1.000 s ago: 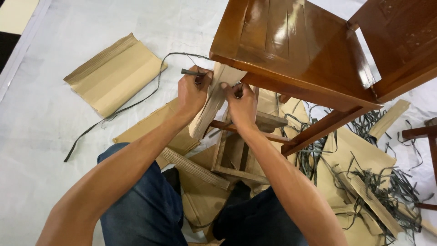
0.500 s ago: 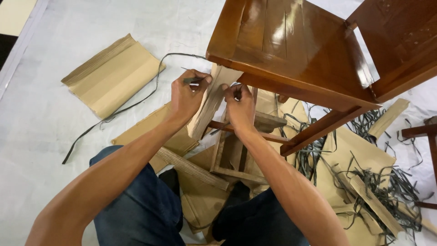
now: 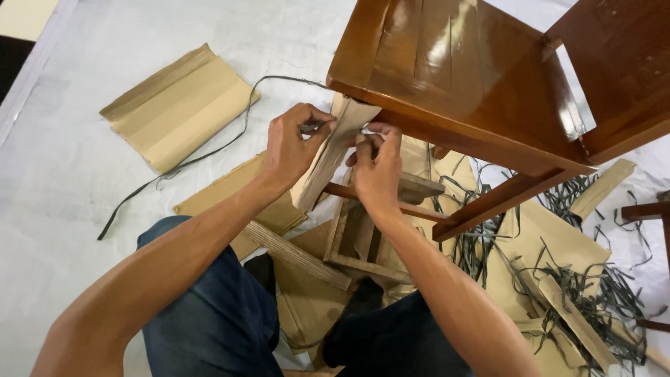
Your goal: Wrapping the legs of a wooden chair with protective cardboard and securing them with plastic strips.
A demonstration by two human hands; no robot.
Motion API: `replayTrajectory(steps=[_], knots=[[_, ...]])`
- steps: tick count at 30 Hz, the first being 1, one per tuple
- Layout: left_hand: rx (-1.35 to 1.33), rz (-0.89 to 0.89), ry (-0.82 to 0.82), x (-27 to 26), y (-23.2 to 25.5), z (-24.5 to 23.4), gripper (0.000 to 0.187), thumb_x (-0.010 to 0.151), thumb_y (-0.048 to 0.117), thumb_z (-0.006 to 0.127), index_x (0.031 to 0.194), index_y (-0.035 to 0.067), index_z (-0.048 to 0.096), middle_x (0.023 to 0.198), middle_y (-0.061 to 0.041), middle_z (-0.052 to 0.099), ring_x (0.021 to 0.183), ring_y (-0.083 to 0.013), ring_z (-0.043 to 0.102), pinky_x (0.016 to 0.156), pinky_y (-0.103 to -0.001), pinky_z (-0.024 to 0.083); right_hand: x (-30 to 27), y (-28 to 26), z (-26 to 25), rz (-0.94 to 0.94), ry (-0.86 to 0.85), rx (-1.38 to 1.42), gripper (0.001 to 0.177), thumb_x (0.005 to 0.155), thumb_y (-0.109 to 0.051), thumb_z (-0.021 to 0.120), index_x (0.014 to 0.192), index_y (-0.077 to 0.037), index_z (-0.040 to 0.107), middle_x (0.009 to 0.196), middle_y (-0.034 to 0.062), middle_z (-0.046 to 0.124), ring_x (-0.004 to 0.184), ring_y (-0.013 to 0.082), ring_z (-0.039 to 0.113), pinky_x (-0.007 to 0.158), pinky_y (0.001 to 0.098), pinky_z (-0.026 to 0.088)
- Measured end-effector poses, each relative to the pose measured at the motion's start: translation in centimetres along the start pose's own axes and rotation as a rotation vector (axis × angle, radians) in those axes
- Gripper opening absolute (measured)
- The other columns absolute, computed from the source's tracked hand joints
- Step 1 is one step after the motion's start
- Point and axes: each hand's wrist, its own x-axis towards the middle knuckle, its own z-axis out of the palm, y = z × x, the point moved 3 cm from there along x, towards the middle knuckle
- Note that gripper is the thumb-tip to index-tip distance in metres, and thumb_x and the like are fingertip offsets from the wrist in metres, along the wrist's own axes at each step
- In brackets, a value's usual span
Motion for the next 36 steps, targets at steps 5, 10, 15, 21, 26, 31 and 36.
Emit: replayTrajectory(steps=[5,10,15,21,26,31,36], knots=[[-0.005,0.026,-0.028,0.0,-1.4,0.3,0.011,0.094,0.010,0.077,0.098,0.000,0.075,0.098,-0.013,0.077,0.087,-0.0195,0.078,0.076,-0.031,0.062,0.6,-0.2,-1.3,0.085,0.014,0.010,0.026,0.102,-0.010,0.052,0.123,-0.003,0.040,0.097,0.0106,0.072,0.059,0.0152,0.063,0.051,0.0300,0.052],[0.018,0.074,-0.036,0.0,-0.3,0.1,0.011,0.093,0.010,0.078,0.098,0.001,0.075,0.098,-0.012,0.078,0.086,-0.0199,0.078,0.077,-0.032,0.064,0.8,2.5,-3.7,-0.366,0.067,-0.339,0.017,0.112,-0.005,0.056,0.126,0.000,0.048,0.099,0.0164,0.069,0.081,0.0199,0.067,0.070,0.0342,0.054],[0.108,0.140,-0.042,0.0,0.2,0.0,0.009,0.091,0.008,0.078,0.098,0.002,0.077,0.099,-0.012,0.077,0.083,-0.0219,0.076,0.072,-0.033,0.061,0.5,1.0,-2.5,-0.239,-0.092,-0.477,0.007,0.108,-0.009,0.055,0.113,-0.004,0.056,0.093,0.0144,0.072,0.073,0.0189,0.070,0.061,0.0349,0.054],[0.156,0.186,-0.066,-0.1,0.1,0.1,0.012,0.089,0.006,0.079,0.101,0.002,0.078,0.100,-0.012,0.075,0.083,-0.0236,0.076,0.068,-0.034,0.058,-1.1,-3.7,-1.2,-0.414,-0.219,-0.414,0.024,0.099,0.002,0.053,0.121,-0.001,0.062,0.105,0.0174,0.073,0.085,0.0274,0.074,0.070,0.0384,0.056],[0.158,0.171,-0.074,-0.2,-0.5,-0.2,0.014,0.089,0.007,0.079,0.103,0.003,0.078,0.100,-0.012,0.075,0.081,-0.0230,0.075,0.067,-0.033,0.059,-0.5,-3.6,-0.8,-0.515,-0.200,-0.398,0.026,0.101,0.000,0.057,0.126,-0.004,0.065,0.116,0.0150,0.075,0.102,0.0270,0.074,0.079,0.0381,0.060],[0.195,0.187,-0.082,-0.5,0.0,-0.5,0.012,0.089,0.008,0.080,0.100,0.004,0.079,0.097,-0.011,0.076,0.077,-0.0230,0.074,0.065,-0.033,0.057,0.2,-3.8,-0.5,-0.265,-0.166,-0.452,0.019,0.101,-0.007,0.065,0.118,-0.008,0.071,0.102,0.0077,0.078,0.075,0.0190,0.071,0.059,0.0377,0.050],[0.214,0.211,-0.082,-1.4,0.3,-1.0,0.012,0.088,0.007,0.080,0.099,0.003,0.078,0.097,-0.010,0.077,0.074,-0.0232,0.074,0.062,-0.034,0.057,0.0,-4.4,0.0,-0.595,-0.053,-0.497,0.013,0.099,-0.005,0.072,0.112,-0.005,0.074,0.102,0.0111,0.069,0.088,0.0217,0.069,0.069,0.0359,0.053]])
